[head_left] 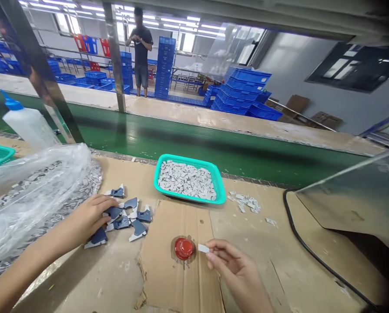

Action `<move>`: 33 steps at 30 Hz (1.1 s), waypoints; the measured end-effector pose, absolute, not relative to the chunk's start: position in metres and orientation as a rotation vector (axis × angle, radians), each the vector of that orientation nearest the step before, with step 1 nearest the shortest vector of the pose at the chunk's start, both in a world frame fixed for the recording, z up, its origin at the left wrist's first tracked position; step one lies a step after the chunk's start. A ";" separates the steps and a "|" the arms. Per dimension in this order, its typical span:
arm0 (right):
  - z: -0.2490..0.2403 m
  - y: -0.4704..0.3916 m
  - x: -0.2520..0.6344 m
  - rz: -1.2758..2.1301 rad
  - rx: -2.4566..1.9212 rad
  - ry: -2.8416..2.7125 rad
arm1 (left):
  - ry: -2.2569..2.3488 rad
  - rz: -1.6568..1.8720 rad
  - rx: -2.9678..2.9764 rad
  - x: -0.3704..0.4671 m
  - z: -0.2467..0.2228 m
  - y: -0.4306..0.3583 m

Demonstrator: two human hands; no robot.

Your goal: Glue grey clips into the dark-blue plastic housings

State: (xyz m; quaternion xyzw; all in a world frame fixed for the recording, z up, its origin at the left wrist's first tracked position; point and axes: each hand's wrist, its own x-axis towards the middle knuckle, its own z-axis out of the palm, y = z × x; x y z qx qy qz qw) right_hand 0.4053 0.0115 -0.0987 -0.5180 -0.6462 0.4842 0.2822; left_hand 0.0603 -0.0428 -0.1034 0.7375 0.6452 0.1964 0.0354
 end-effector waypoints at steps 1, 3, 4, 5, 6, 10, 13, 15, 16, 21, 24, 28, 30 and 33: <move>-0.102 0.011 0.403 1.265 -1.368 -1.738 | 1.986 0.594 2.244 0.060 -0.102 -0.044; -0.107 0.010 0.398 1.214 -1.330 -1.759 | 2.013 0.580 2.183 0.061 -0.100 -0.047; -0.108 0.010 0.396 1.198 -1.310 -1.776 | 2.032 0.575 2.148 0.061 -0.098 -0.048; -0.110 0.011 0.395 1.184 -1.292 -1.794 | 2.052 0.573 2.112 0.061 -0.097 -0.049; -0.111 0.011 0.394 1.173 -1.276 -1.811 | 2.072 0.574 2.078 0.062 -0.095 -0.050; -0.117 0.013 0.393 1.132 -1.237 -1.861 | 2.143 0.674 1.961 0.066 -0.091 -0.053; -0.122 0.012 0.393 1.091 -1.238 -1.877 | 2.138 0.961 1.793 0.076 -0.089 -0.057; -0.125 0.012 0.394 1.065 -1.242 -1.884 | 2.042 1.166 1.593 0.086 -0.086 -0.061; -0.125 0.011 0.394 1.054 -1.243 -1.886 | 1.952 1.254 1.477 0.092 -0.085 -0.063; -0.121 0.011 0.392 1.021 -1.201 -1.885 | 1.405 1.302 1.079 0.126 -0.085 -0.074; -0.116 0.008 0.393 1.013 -1.173 -1.894 | 1.305 1.309 1.128 0.148 -0.098 -0.076; -0.114 0.004 0.397 0.949 -1.164 -1.930 | 1.418 1.351 1.395 0.171 -0.113 -0.074; -0.114 0.003 0.399 0.901 -1.139 -2.001 | 1.491 1.329 1.561 0.177 -0.114 -0.074; -0.112 0.004 0.400 0.803 -1.102 -2.047 | 1.485 1.351 1.712 0.181 -0.109 -0.073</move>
